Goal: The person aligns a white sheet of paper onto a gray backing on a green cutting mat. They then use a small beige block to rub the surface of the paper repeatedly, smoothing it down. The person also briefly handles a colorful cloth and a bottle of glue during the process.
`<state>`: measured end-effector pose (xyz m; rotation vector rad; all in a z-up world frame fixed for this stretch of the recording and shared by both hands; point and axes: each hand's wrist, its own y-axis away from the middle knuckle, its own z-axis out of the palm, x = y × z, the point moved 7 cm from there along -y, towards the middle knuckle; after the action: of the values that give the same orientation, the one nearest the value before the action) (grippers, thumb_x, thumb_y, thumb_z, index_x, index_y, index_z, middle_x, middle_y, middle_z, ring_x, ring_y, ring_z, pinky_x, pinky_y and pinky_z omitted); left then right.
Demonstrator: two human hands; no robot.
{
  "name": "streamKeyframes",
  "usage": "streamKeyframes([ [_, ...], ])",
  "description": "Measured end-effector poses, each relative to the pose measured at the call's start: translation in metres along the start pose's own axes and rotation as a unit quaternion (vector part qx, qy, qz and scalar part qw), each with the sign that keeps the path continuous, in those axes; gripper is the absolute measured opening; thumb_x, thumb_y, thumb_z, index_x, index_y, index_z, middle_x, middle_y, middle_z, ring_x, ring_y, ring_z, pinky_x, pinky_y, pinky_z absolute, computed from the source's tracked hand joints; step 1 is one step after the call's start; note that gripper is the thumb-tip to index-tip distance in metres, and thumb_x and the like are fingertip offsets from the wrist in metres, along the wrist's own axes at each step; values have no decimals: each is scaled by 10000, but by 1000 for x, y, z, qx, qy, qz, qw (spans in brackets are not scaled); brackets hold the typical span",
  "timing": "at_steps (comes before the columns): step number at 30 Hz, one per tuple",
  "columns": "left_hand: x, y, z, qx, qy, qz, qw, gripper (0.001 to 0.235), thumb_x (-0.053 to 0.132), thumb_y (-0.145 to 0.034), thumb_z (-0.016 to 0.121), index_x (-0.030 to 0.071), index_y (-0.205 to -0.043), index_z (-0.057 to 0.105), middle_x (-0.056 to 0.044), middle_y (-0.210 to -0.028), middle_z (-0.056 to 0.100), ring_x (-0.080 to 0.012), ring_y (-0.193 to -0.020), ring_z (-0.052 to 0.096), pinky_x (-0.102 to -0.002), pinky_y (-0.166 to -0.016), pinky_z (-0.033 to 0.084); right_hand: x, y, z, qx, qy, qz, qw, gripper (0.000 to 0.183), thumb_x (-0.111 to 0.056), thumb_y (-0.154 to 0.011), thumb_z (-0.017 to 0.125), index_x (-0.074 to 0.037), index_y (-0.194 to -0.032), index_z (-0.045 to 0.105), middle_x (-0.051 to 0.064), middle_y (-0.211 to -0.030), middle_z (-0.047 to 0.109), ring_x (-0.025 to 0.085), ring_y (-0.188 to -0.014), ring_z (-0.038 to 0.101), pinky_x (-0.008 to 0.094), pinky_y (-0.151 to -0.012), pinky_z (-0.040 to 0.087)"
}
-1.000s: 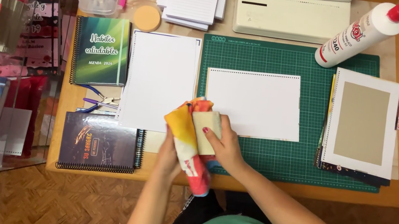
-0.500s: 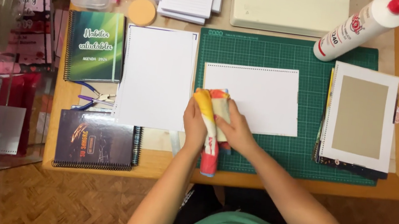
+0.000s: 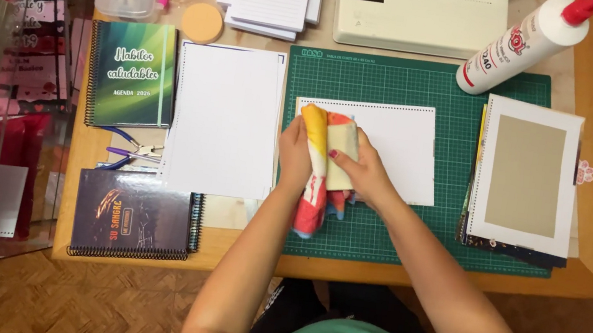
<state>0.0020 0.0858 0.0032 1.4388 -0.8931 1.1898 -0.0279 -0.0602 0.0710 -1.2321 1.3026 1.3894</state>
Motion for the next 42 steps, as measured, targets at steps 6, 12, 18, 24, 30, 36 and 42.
streamKeyframes([
  [6,18,-5,4,30,28,11,999,367,210,-1091,411,-2,-1074,709,-140,-912,682,-233,-903,628,-409,-862,501,7,12,3,-27,-65,34,997,405,-40,-922,668,-68,-1288,496,228,-749,699,257,-328,613,272,-200,463],
  [12,-15,-15,3,72,119,-14,990,346,197,-1074,418,0,-1094,701,-87,-920,652,-196,-883,590,-363,-866,506,3,21,3,-78,-68,64,993,435,-10,-932,619,-33,-1336,460,258,-780,706,250,-320,612,242,-180,443],
  [18,8,-59,-57,111,74,61,989,394,296,-1047,443,-13,-1040,687,-186,-935,672,-318,-946,611,-464,-927,458,44,52,-35,-102,-179,135,969,436,-19,-910,613,17,-1328,496,278,-635,682,222,-246,558,251,-142,387],
  [24,-54,-197,-164,148,-108,63,981,383,348,-1036,489,77,-973,753,-161,-904,728,-303,-963,690,-455,-891,491,92,60,-81,-26,-346,142,927,477,-137,-949,546,-71,-1417,480,193,-473,563,191,-189,471,220,-134,320],
  [30,-90,-220,-186,107,-281,-44,953,388,482,-1046,510,176,-1125,735,-75,-1037,737,-315,-1086,674,-460,-942,516,89,58,-86,33,-372,191,908,438,-208,-946,569,-177,-1383,562,130,-919,761,214,-655,752,343,-578,629],
  [36,-94,-194,-190,125,-371,-67,918,319,525,-1039,533,257,-1080,700,41,-891,741,-225,-944,717,-413,-807,562,106,55,-117,56,-409,142,900,329,-83,-963,517,-138,-1276,600,124,-1225,699,289,-1079,684,458,-945,524],
  [42,24,-133,-179,219,-397,149,879,222,111,-927,680,151,-1135,612,-114,-1222,505,-419,-1196,542,-556,-964,479,105,56,-162,50,-480,128,866,683,-536,-919,674,-173,-1447,436,61,-939,557,215,-791,548,367,-687,460],
])
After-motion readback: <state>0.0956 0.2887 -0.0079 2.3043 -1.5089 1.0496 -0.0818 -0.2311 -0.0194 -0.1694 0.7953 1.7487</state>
